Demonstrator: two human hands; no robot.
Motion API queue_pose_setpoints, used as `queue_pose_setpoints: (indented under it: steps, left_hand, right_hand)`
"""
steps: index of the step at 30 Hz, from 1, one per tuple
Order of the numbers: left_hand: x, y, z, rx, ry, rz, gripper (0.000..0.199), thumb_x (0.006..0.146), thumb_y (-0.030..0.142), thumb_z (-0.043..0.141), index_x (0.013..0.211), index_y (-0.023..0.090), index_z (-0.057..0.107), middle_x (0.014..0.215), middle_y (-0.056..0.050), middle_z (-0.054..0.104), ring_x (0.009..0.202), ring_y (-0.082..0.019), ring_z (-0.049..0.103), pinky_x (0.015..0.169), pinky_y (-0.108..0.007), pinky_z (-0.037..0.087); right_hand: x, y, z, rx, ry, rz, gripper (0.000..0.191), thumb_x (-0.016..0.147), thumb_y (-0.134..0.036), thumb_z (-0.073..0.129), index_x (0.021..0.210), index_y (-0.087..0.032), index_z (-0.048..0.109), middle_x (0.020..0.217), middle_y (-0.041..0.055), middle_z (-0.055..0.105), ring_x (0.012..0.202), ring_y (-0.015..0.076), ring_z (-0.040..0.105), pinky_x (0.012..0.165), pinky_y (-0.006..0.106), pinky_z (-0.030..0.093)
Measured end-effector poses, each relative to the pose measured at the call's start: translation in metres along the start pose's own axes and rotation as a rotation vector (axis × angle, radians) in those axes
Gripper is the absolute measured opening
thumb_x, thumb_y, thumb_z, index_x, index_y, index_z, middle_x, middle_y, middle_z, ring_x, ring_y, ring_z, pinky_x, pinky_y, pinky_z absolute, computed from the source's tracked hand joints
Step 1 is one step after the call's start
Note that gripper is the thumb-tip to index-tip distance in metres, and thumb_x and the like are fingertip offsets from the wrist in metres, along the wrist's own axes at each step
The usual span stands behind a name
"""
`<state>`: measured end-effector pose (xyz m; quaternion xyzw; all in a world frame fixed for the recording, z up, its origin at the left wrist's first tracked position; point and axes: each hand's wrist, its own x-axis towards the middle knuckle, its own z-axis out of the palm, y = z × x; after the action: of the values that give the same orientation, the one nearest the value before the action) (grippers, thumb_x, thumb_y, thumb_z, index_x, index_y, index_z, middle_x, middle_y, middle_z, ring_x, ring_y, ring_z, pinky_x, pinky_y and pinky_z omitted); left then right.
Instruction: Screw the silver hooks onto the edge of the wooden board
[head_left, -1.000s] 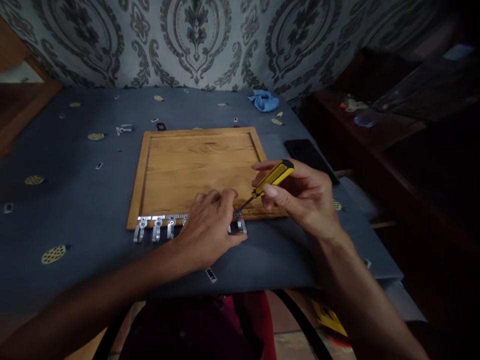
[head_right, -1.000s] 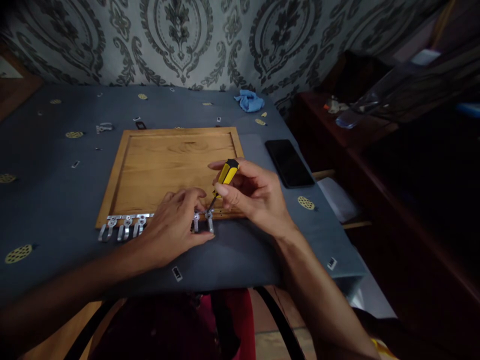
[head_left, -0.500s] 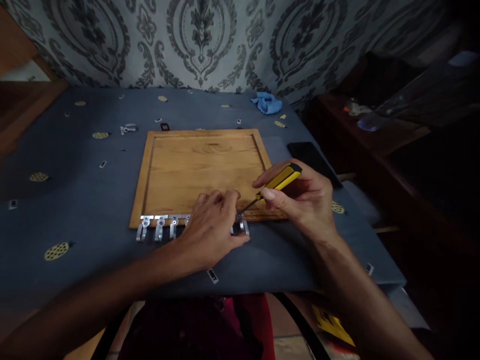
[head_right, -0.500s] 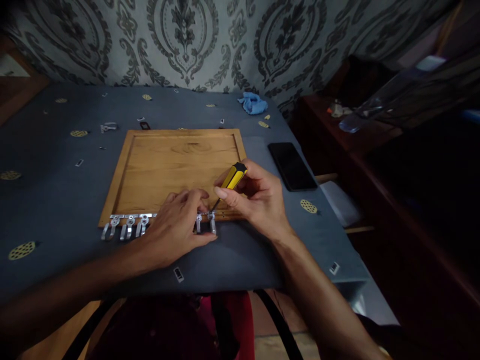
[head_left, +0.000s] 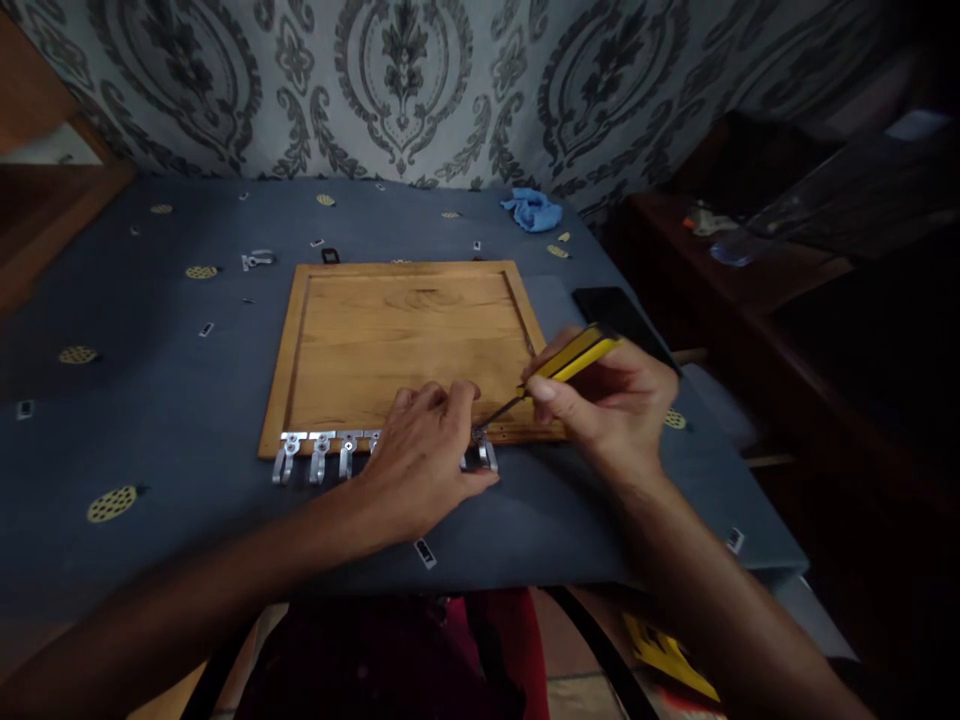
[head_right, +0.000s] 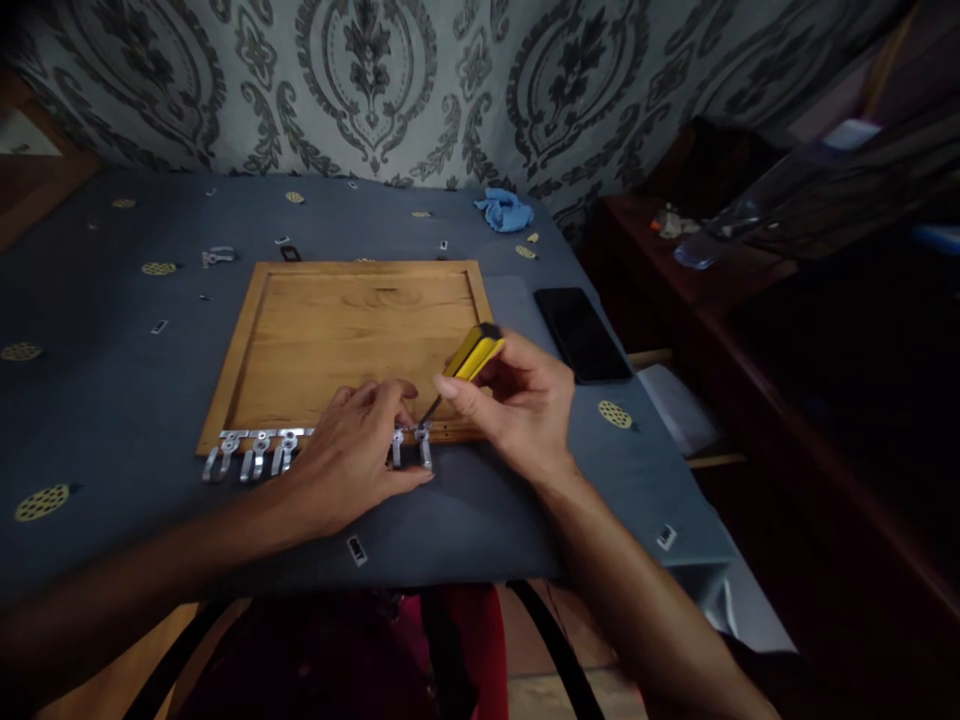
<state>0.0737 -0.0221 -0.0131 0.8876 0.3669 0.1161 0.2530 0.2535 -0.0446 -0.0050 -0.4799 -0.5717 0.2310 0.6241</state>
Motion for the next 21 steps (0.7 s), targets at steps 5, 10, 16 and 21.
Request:
queue_pose_setpoints:
  steps: [5, 10, 16, 21]
  left_hand:
    - [0.0002, 0.0005, 0.0001, 0.007, -0.006, 0.015, 0.050, 0.077, 0.033, 0.079, 0.112, 0.019, 0.046, 0.109, -0.009, 0.067, 0.106, -0.030, 0.059, 0.093, -0.047, 0.043]
    - [0.0007, 0.0013, -0.0004, 0.014, -0.005, 0.005, 0.051, 0.077, 0.032, 0.078, 0.115, 0.018, 0.046, 0.110, -0.009, 0.068, 0.109, -0.031, 0.059, 0.094, -0.048, 0.043]
    - [0.0005, 0.0012, -0.0008, 0.009, -0.011, -0.001, 0.051, 0.077, 0.031, 0.078, 0.115, 0.019, 0.046, 0.112, -0.009, 0.067, 0.109, -0.031, 0.060, 0.094, -0.048, 0.043]
    - [0.0006, 0.0017, -0.0010, 0.020, -0.010, 0.005, 0.050, 0.077, 0.031, 0.079, 0.112, 0.018, 0.046, 0.111, -0.010, 0.066, 0.108, -0.030, 0.059, 0.093, -0.046, 0.043]
  right_hand:
    - [-0.0026, 0.0026, -0.0018, 0.058, 0.101, -0.013, 0.022, 0.077, -0.043, 0.082, 0.076, -0.025, 0.069, 0.065, -0.0028, 0.061, 0.042, 0.0098, 0.050, 0.035, 0.026, 0.039]
    - [-0.0021, -0.0029, 0.0012, 0.016, -0.004, 0.048, 0.024, 0.071, -0.039, 0.087, 0.071, -0.024, 0.067, 0.064, -0.0034, 0.059, 0.046, 0.0103, 0.052, 0.038, 0.026, 0.043]
    - [-0.0016, -0.0013, 0.0027, 0.009, -0.030, 0.049, 0.026, 0.071, -0.038, 0.087, 0.071, -0.025, 0.066, 0.063, -0.0040, 0.057, 0.046, 0.0103, 0.052, 0.040, 0.026, 0.042]
    - [-0.0015, 0.0003, 0.0028, -0.005, -0.054, 0.069, 0.025, 0.070, -0.038, 0.088, 0.073, -0.024, 0.067, 0.064, -0.0036, 0.058, 0.048, 0.0102, 0.052, 0.042, 0.026, 0.042]
